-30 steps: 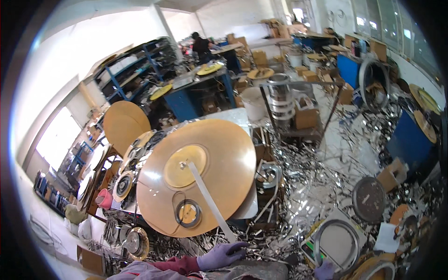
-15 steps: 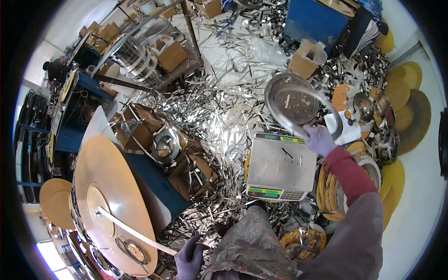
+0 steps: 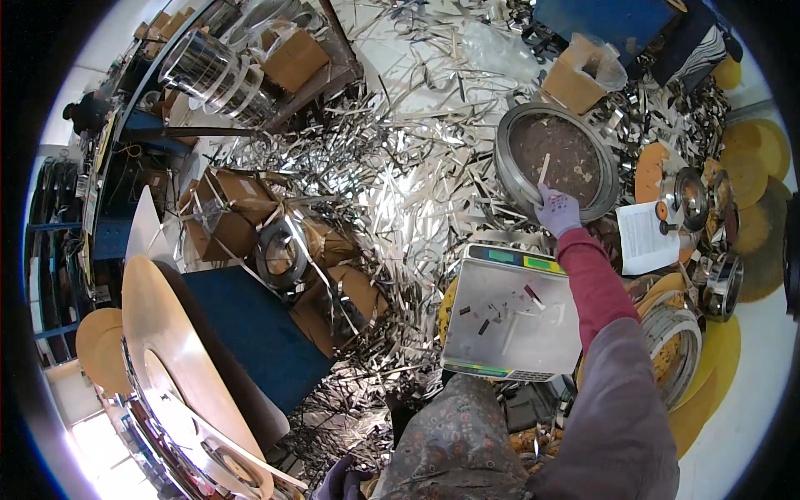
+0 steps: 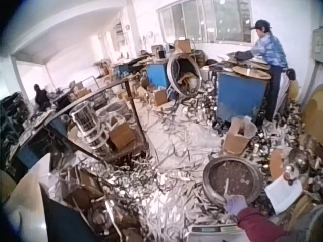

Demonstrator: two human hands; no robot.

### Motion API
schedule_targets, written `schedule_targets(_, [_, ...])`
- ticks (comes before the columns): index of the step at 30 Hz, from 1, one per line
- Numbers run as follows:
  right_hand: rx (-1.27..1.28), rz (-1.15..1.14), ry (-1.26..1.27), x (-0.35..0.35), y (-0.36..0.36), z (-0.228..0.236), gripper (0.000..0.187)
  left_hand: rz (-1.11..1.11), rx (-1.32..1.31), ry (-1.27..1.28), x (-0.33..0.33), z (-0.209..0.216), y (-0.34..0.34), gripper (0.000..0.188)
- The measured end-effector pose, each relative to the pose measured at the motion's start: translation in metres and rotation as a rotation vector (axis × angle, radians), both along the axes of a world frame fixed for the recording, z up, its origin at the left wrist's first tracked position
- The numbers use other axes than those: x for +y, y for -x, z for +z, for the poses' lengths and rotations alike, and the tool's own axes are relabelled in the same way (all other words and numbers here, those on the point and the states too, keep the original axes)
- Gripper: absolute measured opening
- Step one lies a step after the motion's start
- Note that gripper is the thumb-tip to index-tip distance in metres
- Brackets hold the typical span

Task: The person uses a metal rod and a flat metal bar to press and shape a metal ring on a large circular wooden board. They repeatedly adjust the ring's position and apply pressure to bend it into a specific curve. The person occasionally lifts the ring to inspect its shape before placing it back on the board to continue the shaping process.

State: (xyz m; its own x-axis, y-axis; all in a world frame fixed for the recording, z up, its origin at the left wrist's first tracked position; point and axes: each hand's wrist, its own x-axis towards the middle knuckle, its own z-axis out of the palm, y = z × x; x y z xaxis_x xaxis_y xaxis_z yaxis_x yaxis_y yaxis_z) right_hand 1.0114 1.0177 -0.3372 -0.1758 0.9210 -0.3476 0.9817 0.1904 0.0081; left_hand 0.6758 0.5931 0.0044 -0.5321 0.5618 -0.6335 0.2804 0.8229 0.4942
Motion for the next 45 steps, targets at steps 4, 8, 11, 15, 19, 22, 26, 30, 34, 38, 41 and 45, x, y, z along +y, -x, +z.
schedule_targets(4, [-0.024, -0.062, -0.045, -0.015, 0.002, -0.027, 0.063, 0.029, -0.009, 0.015, 0.005, -0.004, -0.002, 0.032])
schedule_targets(8, [0.117, -0.216, -0.143, -0.025, -0.015, -0.069, 0.063, 0.049, -0.031, 0.014, 0.009, -0.005, -0.002, 0.031])
schedule_targets(11, [0.140, -0.291, 0.034, -0.009, -0.005, -0.055, 0.063, 0.058, -0.016, 0.013, 0.005, -0.007, -0.004, 0.030])
schedule_targets(15, [-0.010, -0.126, -0.087, 0.003, -0.007, -0.074, 0.058, 0.200, -0.059, 0.017, -0.018, -0.013, -0.005, 0.032])
schedule_targets(19, [-0.233, 0.340, -0.085, -0.009, 0.018, -0.030, 0.020, 0.101, -0.085, 0.058, -0.059, -0.007, 0.006, 0.033])
schedule_targets(22, [-0.131, 0.607, -0.431, -0.002, -0.032, -0.086, 0.035, 0.032, -0.045, -0.156, -0.074, 0.010, 0.026, 0.041])
schedule_targets(26, [0.623, 0.357, 0.108, -0.099, 0.161, 0.102, 0.038, 0.294, -0.027, -0.275, -0.134, 0.035, 0.022, 0.057])
schedule_targets(30, [1.189, 0.417, 0.279, -0.255, 0.295, 0.210, 0.038, 0.378, 0.095, -0.294, -0.199, 0.051, 0.053, 0.063])
schedule_targets(34, [0.975, 0.706, 0.298, -0.411, 0.402, 0.293, 0.053, 0.417, 0.440, -0.390, -0.304, 0.025, 0.106, 0.046])
schedule_targets(38, [0.880, 0.769, 0.096, -0.511, 0.470, 0.290, 0.060, 0.532, 0.443, -0.343, -0.409, 0.003, 0.164, 0.036])
schedule_targets(41, [0.734, 0.597, -0.009, -0.553, 0.504, 0.280, 0.061, 0.546, 0.454, -0.362, -0.479, -0.011, 0.200, 0.033])
schedule_targets(45, [0.595, 0.501, -0.073, -0.599, 0.517, 0.255, 0.065, 0.626, 0.491, -0.435, -0.561, -0.017, 0.254, 0.030])
